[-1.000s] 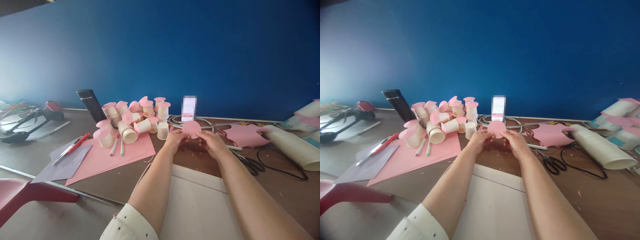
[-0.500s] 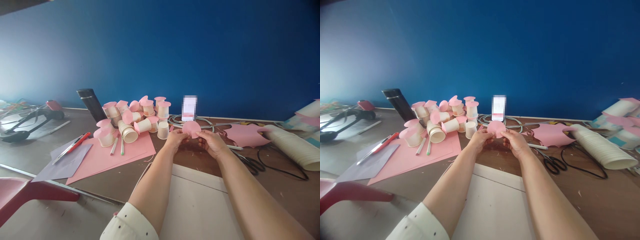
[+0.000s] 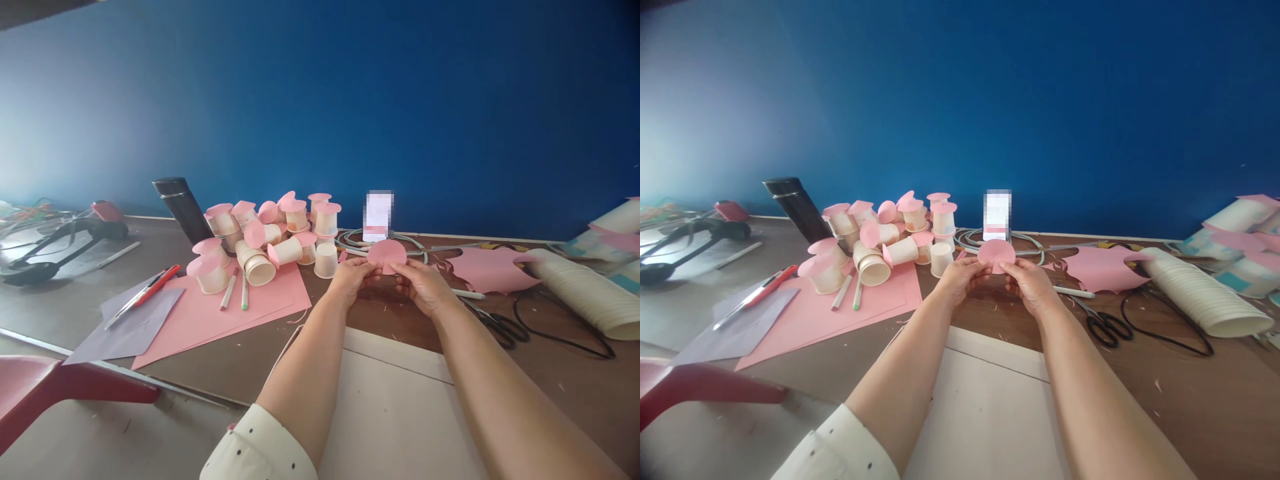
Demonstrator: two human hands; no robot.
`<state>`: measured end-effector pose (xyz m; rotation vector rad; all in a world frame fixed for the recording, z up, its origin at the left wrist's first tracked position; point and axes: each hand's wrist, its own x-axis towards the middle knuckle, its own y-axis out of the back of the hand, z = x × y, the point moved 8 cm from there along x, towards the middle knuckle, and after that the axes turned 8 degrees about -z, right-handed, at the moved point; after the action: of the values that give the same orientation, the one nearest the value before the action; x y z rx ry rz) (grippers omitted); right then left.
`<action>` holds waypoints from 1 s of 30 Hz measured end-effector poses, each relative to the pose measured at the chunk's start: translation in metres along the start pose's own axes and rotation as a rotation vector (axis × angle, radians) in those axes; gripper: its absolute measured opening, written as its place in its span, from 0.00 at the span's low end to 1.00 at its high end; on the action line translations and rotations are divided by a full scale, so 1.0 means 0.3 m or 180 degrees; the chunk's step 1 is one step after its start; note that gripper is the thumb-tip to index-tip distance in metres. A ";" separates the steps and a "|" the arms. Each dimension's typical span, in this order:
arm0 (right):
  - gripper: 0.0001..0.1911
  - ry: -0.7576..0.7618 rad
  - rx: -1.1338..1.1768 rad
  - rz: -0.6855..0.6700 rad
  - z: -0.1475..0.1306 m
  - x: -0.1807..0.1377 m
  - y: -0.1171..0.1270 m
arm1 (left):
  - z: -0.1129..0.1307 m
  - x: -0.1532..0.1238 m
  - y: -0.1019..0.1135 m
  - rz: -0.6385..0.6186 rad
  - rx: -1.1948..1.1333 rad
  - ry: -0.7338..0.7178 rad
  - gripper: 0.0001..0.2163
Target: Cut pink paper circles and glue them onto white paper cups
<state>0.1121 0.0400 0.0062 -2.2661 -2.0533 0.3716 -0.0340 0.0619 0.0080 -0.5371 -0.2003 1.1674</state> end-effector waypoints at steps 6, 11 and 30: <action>0.14 0.0007 0.0040 -0.0008 0.001 -0.002 -0.001 | 0.002 -0.002 0.007 0.0075 0.0198 0.0020 0.03; 0.15 0.0005 0.0161 -0.0111 0.008 0.006 -0.002 | -0.004 0.006 0.020 0.0140 0.0275 0.0014 0.02; 0.14 0.0021 -0.0001 -0.0039 0.011 0.005 -0.016 | -0.003 0.002 0.020 0.0184 0.0425 0.0063 0.03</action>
<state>0.1067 0.0416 0.0037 -2.2508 -2.0633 0.3623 -0.0383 0.0640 0.0041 -0.4391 -0.0895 1.2218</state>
